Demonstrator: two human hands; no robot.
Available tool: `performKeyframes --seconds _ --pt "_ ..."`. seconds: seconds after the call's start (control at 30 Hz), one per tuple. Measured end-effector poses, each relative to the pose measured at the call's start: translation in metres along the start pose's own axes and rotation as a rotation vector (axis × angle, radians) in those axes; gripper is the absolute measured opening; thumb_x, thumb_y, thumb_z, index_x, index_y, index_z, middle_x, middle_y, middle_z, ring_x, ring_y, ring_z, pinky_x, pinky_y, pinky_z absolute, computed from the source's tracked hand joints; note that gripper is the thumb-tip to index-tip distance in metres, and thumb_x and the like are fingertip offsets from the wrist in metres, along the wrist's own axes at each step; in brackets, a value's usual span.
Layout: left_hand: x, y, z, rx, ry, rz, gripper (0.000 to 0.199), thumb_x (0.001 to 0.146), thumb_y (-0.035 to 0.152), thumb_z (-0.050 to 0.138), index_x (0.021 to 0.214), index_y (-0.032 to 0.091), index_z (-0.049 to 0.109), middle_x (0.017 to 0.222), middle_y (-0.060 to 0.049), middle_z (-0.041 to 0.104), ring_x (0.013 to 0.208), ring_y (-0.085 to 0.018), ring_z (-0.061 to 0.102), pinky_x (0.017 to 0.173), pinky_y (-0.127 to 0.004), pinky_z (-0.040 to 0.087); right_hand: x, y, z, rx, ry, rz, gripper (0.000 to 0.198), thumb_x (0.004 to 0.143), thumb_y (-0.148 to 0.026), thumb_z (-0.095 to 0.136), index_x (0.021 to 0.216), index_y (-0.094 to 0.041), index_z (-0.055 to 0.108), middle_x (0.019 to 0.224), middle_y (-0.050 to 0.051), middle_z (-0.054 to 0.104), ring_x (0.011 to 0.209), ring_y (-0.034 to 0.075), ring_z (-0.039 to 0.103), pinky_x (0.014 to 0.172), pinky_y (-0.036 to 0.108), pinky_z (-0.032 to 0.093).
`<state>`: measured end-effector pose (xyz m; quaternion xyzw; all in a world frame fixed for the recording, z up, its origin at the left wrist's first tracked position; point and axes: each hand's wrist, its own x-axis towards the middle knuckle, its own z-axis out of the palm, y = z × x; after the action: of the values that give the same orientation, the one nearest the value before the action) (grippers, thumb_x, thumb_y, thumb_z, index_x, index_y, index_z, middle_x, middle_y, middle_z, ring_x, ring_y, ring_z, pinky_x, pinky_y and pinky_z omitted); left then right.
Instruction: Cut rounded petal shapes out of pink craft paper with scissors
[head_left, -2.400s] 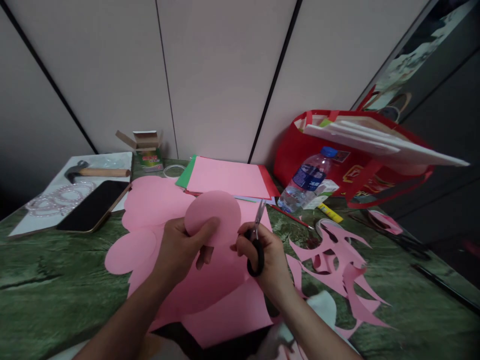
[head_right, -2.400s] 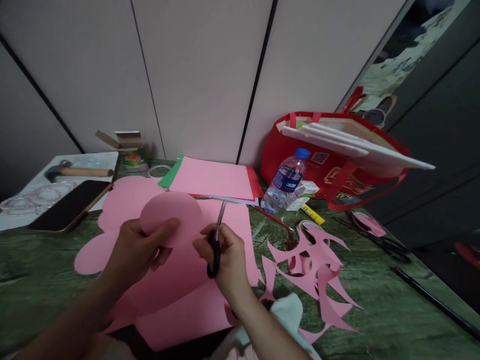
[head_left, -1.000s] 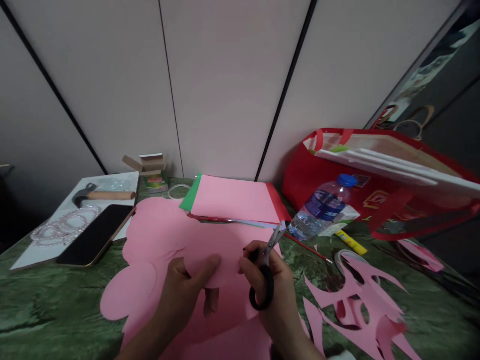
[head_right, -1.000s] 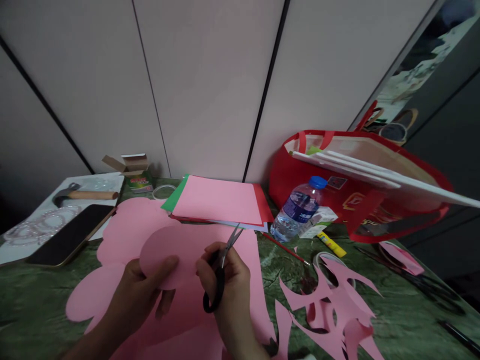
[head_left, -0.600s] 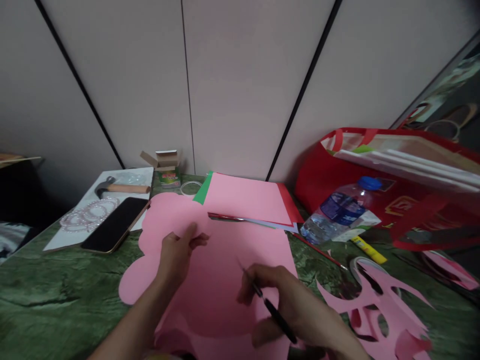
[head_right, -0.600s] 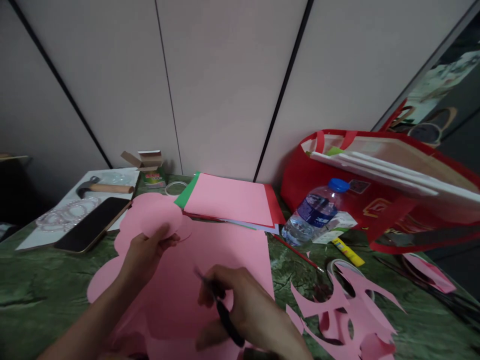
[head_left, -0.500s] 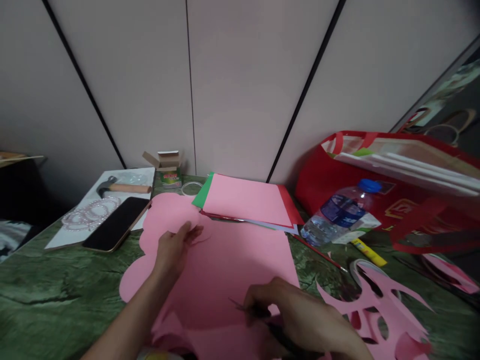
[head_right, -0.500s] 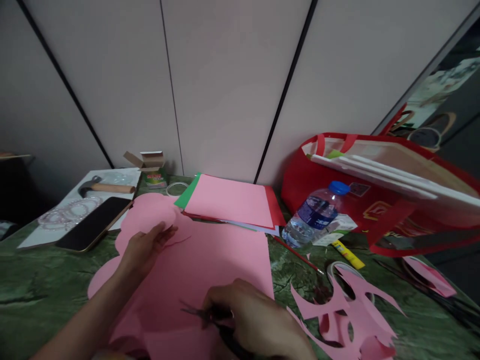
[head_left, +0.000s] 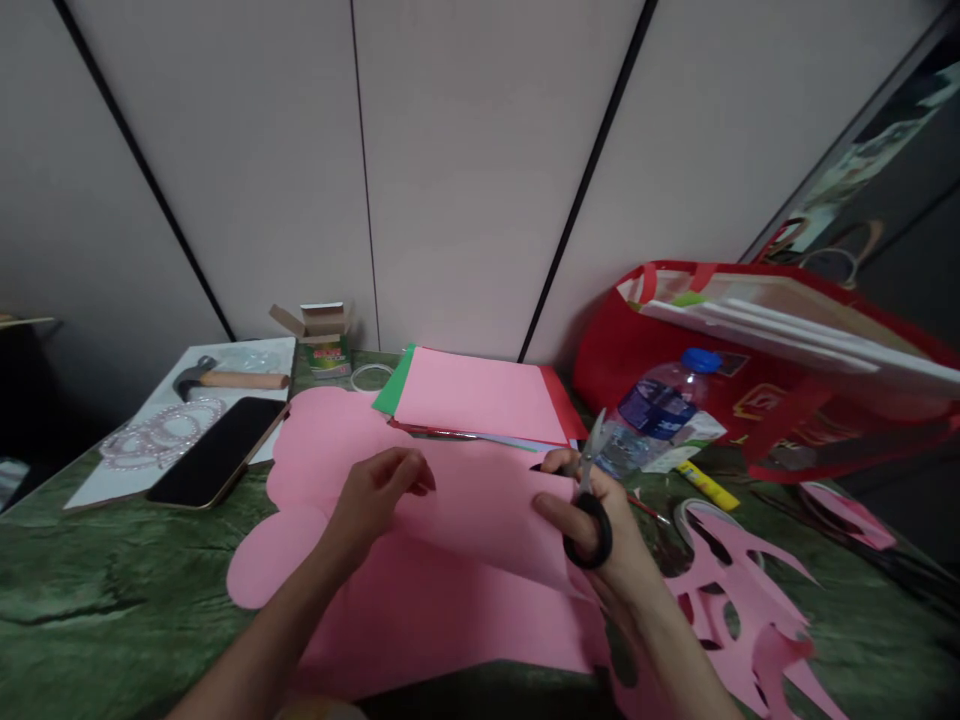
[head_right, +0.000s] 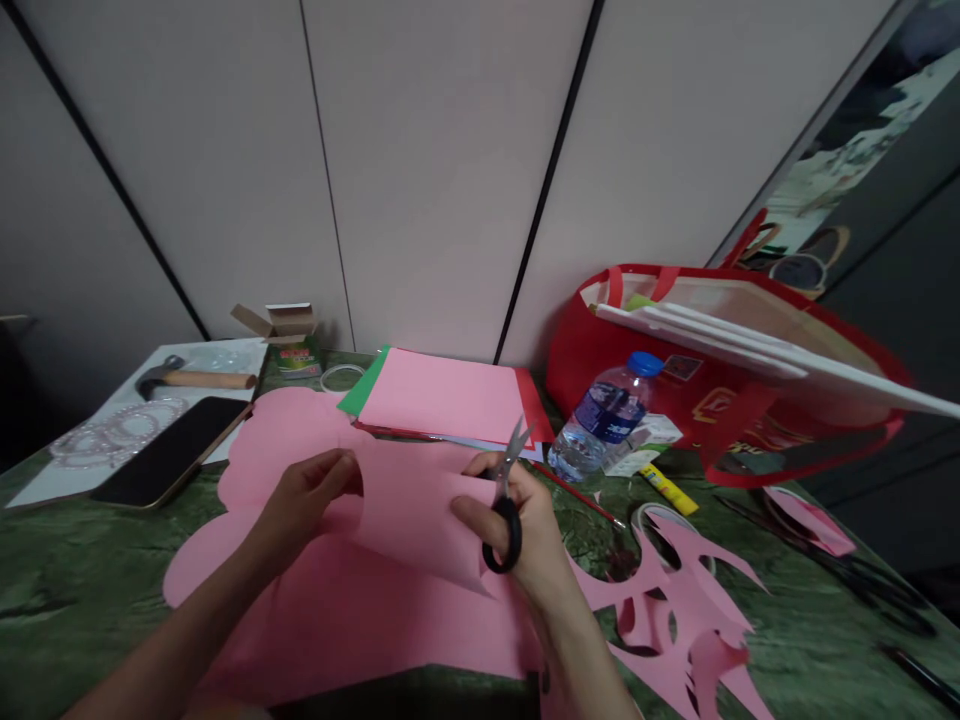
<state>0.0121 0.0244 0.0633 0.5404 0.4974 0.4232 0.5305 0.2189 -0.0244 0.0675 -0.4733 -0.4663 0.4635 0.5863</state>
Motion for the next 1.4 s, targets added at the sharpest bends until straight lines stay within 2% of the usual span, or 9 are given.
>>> performKeyframes --seconds 0.17,0.23,0.4,0.53,0.73,0.87,1.03,1.23,1.4 --pt "-0.01 -0.003 0.005 0.236 -0.424 0.146 0.021 0.066 0.023 0.059 0.049 0.017 0.048 0.053 0.006 0.038 0.053 -0.01 0.035 0.049 -0.021 0.028 0.002 -0.006 0.0 0.124 0.258 0.039 0.04 0.05 -0.035 0.078 0.079 -0.021 0.054 0.057 -0.006 0.054 0.046 0.01 0.047 0.044 0.022 0.037" --pt "-0.011 -0.008 0.007 0.318 -0.476 0.139 0.028 0.067 0.02 0.06 0.046 0.017 0.043 0.05 0.007 0.03 0.05 -0.008 0.029 0.047 -0.021 0.023 0.005 -0.005 -0.001 0.155 0.328 0.019 0.04 0.054 -0.037 0.077 0.085 -0.021 0.057 0.062 -0.005 0.057 0.05 0.011 0.051 0.047 0.023 0.041" --pt "-0.006 -0.011 0.004 0.121 -0.167 0.035 0.038 0.071 0.04 0.059 0.047 0.017 0.04 0.047 0.008 0.028 0.043 -0.006 0.026 0.041 -0.021 0.02 0.016 0.009 -0.008 0.491 0.437 -0.033 0.028 0.07 -0.042 0.065 0.086 -0.021 0.056 0.076 -0.001 0.064 0.065 0.014 0.061 0.067 0.031 0.05" --pt "-0.002 -0.005 0.001 -0.214 0.1 -0.038 0.035 0.064 0.043 0.066 0.052 0.017 0.046 0.046 0.008 0.039 0.041 -0.007 0.036 0.039 -0.02 0.028 0.021 0.02 -0.005 0.465 0.545 -0.085 0.023 0.068 -0.032 0.069 0.082 -0.019 0.057 0.072 -0.002 0.065 0.064 0.011 0.062 0.074 0.03 0.049" --pt "0.0 -0.001 0.001 -0.38 0.202 -0.147 0.033 0.062 0.041 0.069 0.057 0.018 0.047 0.046 0.007 0.046 0.04 -0.008 0.045 0.039 -0.019 0.034 0.007 0.024 0.018 0.224 0.1 0.034 0.041 0.061 -0.041 0.073 0.092 -0.018 0.058 0.076 0.003 0.067 0.067 0.016 0.062 0.067 0.032 0.049" --pt "-0.003 -0.002 0.003 -0.293 0.038 -0.159 0.025 0.061 0.035 0.071 0.062 0.017 0.054 0.052 0.005 0.055 0.046 -0.01 0.052 0.042 -0.019 0.038 -0.002 0.026 0.028 -0.077 0.117 -0.001 0.025 0.062 -0.027 0.074 0.079 -0.017 0.06 0.051 -0.008 0.048 0.043 0.007 0.043 0.042 0.019 0.035" --pt "-0.011 -0.005 0.005 0.009 -0.212 -0.179 0.026 0.063 0.035 0.07 0.056 0.013 0.059 0.049 0.002 0.057 0.043 -0.01 0.049 0.038 -0.019 0.034 0.001 0.027 0.025 -0.141 0.188 -0.043 0.026 0.068 -0.033 0.068 0.087 -0.017 0.058 0.053 -0.008 0.042 0.044 0.008 0.039 0.043 0.021 0.033" --pt "-0.009 0.009 -0.004 -0.096 0.164 -0.105 0.03 0.066 0.042 0.065 0.062 0.013 0.062 0.053 -0.002 0.062 0.049 -0.016 0.056 0.044 -0.024 0.045 -0.003 0.03 0.029 -0.017 -0.282 0.24 0.04 0.063 -0.041 0.072 0.091 -0.017 0.057 0.073 0.001 0.058 0.065 0.013 0.054 0.06 0.026 0.042" --pt "-0.013 0.012 0.0 0.008 0.206 -0.081 0.036 0.067 0.047 0.062 0.057 0.012 0.063 0.047 -0.003 0.06 0.048 -0.017 0.056 0.043 -0.025 0.045 -0.014 0.029 0.038 -0.037 -0.432 0.258 0.044 0.058 -0.036 0.077 0.09 -0.019 0.053 0.076 0.001 0.059 0.068 0.013 0.053 0.063 0.026 0.042"
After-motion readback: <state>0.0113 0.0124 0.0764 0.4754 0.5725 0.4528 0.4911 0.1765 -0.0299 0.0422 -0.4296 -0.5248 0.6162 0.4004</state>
